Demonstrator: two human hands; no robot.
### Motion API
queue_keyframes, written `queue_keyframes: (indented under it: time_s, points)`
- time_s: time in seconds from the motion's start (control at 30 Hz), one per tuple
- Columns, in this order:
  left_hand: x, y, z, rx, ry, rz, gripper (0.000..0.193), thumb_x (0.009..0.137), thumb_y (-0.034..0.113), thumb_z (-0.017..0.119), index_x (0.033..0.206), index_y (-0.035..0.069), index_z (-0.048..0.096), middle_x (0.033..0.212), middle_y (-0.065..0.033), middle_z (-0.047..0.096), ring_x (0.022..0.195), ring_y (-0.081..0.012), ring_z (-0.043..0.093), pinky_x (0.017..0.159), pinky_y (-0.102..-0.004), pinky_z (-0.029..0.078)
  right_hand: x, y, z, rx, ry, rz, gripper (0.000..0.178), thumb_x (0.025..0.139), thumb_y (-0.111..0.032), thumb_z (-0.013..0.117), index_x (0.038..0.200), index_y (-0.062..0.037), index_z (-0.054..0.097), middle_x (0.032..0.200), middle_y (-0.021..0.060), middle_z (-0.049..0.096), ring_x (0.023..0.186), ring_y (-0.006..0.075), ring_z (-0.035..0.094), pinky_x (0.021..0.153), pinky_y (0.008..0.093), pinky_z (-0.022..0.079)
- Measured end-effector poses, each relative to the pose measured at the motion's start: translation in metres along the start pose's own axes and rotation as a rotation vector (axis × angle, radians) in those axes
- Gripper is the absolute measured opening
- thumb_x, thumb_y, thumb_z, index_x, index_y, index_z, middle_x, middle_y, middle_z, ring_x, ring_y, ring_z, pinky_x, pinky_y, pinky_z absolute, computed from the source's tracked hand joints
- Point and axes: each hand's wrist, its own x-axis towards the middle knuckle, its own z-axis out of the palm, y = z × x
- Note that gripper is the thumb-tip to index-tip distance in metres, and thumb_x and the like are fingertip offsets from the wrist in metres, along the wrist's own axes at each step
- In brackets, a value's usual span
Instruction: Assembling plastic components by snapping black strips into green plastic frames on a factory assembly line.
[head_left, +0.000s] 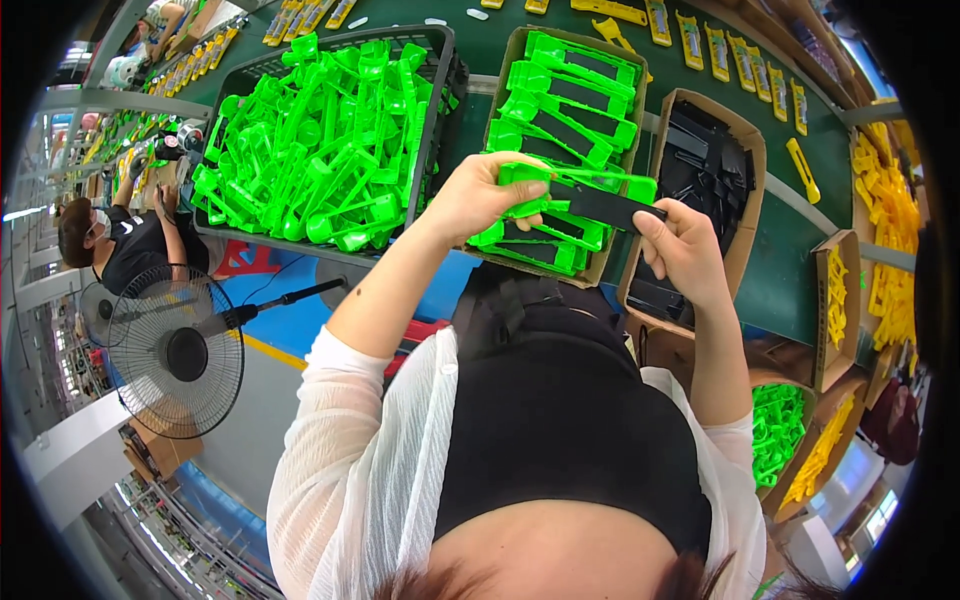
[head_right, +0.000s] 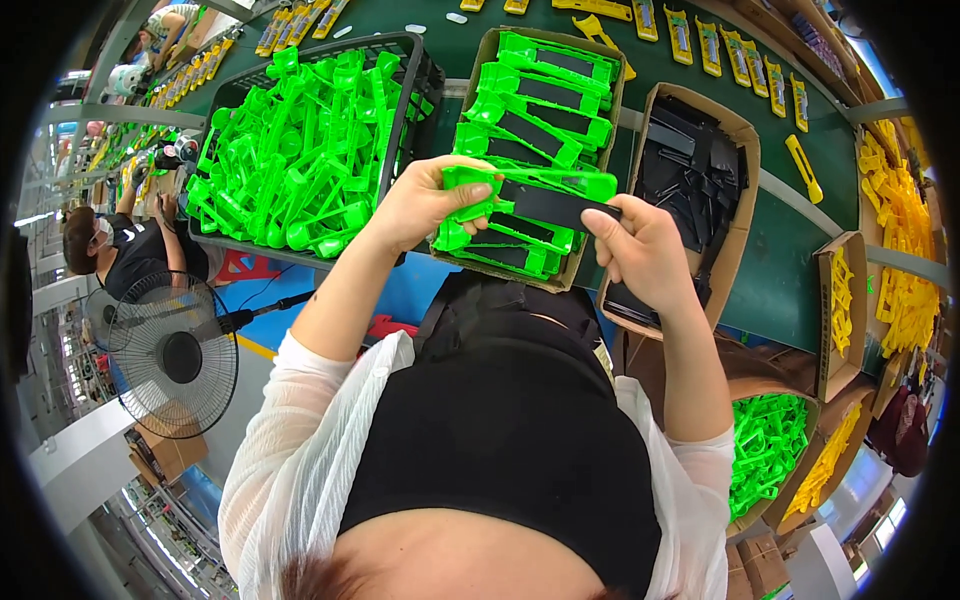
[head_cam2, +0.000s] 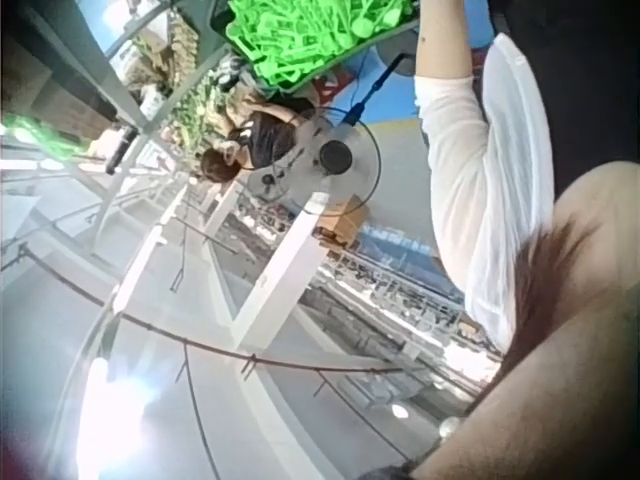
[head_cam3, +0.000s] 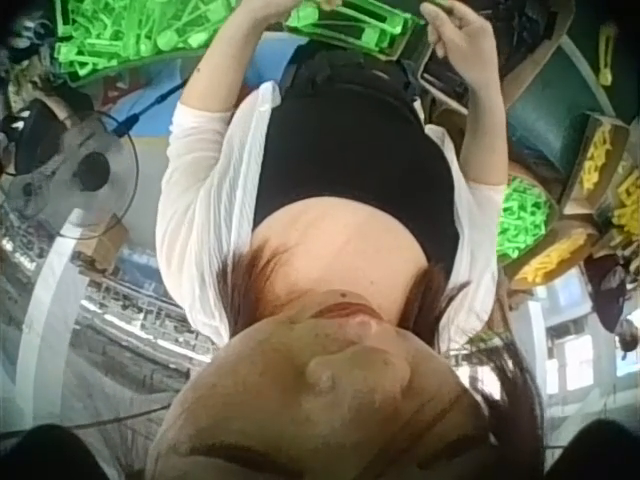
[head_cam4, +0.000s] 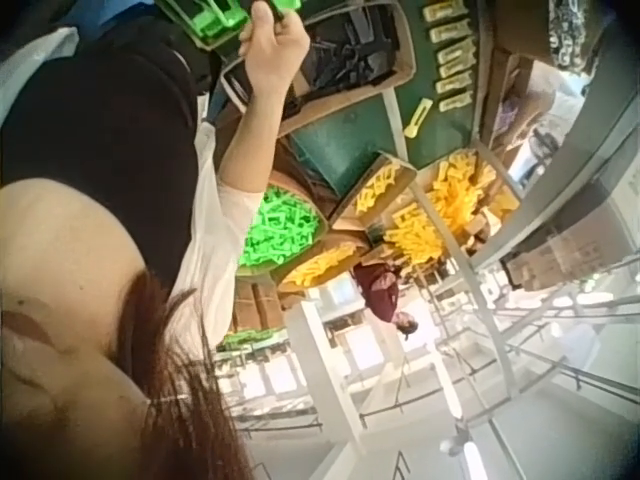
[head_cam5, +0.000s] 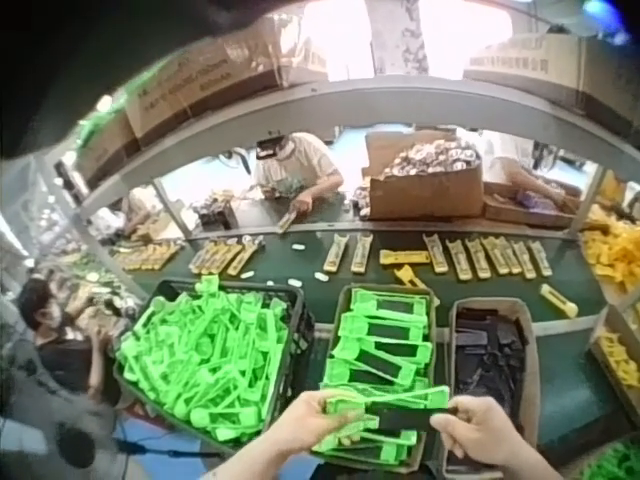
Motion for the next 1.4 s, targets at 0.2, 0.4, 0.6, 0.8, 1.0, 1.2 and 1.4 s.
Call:
queue_keyframes:
  time_s: [0.2, 0.4, 0.6, 0.8, 1.0, 1.2, 1.4]
  points:
    - [0.001, -0.002, -0.005, -0.013, -0.123, -0.077, 0.02, 0.085, 0.016, 0.055, 0.099, 0.001, 0.057, 0.077, -0.0086, 0.062, 0.062, -0.0154, 0.062, 0.053, -0.0245, 0.049, 0.009, -0.001, 0.012, -0.062, -0.006, 0.037, 0.022, 0.084, -0.019, 0.057, 0.076, 0.0008, 0.053, 0.051, 0.0008, 0.049, 0.038, 0.0043, 0.041, 0.036, 0.0193, 0.031]
    - [0.003, -0.009, -0.006, -0.026, -0.114, -0.084, 0.017, 0.085, 0.012, 0.055, 0.098, 0.0, 0.057, 0.074, -0.0088, 0.061, 0.061, -0.0167, 0.062, 0.051, -0.0251, 0.049, 0.012, -0.004, 0.019, -0.221, 0.036, 0.111, 0.024, 0.084, -0.02, 0.056, 0.076, 0.0021, 0.053, 0.05, 0.0019, 0.051, 0.039, 0.0052, 0.044, 0.037, 0.0218, 0.034]
    - [0.01, -0.021, -0.001, -0.001, -0.044, -0.042, 0.015, 0.084, 0.008, 0.056, 0.095, -0.002, 0.057, 0.071, -0.0082, 0.059, 0.06, -0.0166, 0.061, 0.051, -0.0262, 0.05, 0.026, 0.026, 0.023, -0.676, 0.205, -0.072, 0.033, 0.082, -0.03, 0.059, 0.074, 0.0011, 0.048, 0.051, 0.009, 0.052, 0.042, 0.0196, 0.052, 0.041, 0.0309, 0.04]
    - [0.01, -0.025, -0.009, 0.005, -0.129, -0.012, 0.014, 0.085, 0.007, 0.054, 0.096, 0.001, 0.059, 0.071, -0.0077, 0.06, 0.06, -0.0166, 0.061, 0.051, -0.0263, 0.05, 0.026, 0.037, 0.012, -0.714, 0.375, -0.267, 0.045, 0.072, -0.039, 0.068, 0.081, -0.0015, 0.046, 0.056, 0.0135, 0.055, 0.046, 0.0259, 0.054, 0.044, 0.0354, 0.041]
    - [0.008, -0.025, -0.003, 0.819, -0.137, 0.246, 0.025, 0.077, 0.015, 0.064, 0.097, 0.0, 0.059, 0.073, -0.0125, 0.061, 0.07, -0.0192, 0.061, 0.064, -0.0313, 0.048, 0.017, 0.043, 0.017, -0.286, 0.188, 0.139, 0.029, 0.073, -0.023, 0.069, 0.071, -0.0008, 0.05, 0.057, 0.0069, 0.055, 0.053, 0.0114, 0.053, 0.051, 0.0279, 0.042]
    - [0.008, -0.037, 0.041, 1.13, -0.092, 0.211, 0.022, 0.072, 0.024, 0.062, 0.078, 0.003, 0.061, 0.076, -0.0168, 0.059, 0.077, -0.0336, 0.057, 0.067, -0.0418, 0.044, 0.004, 0.068, 0.036, -0.257, 0.156, -0.044, 0.047, 0.069, -0.03, 0.071, 0.089, -0.001, 0.039, 0.072, 0.0147, 0.056, 0.068, 0.0219, 0.057, 0.063, 0.0329, 0.044]
    - [0.024, -0.03, 0.037, 1.309, -0.072, 0.321, 0.025, 0.065, 0.031, 0.066, 0.062, 0.007, 0.06, 0.063, -0.0125, 0.057, 0.067, -0.0298, 0.058, 0.064, -0.0406, 0.046, 0.001, 0.085, 0.049, 0.146, 0.01, 0.045, 0.068, 0.069, -0.03, 0.073, 0.113, -0.0006, 0.03, 0.085, 0.0117, 0.052, 0.067, 0.0161, 0.051, 0.06, 0.0282, 0.044]
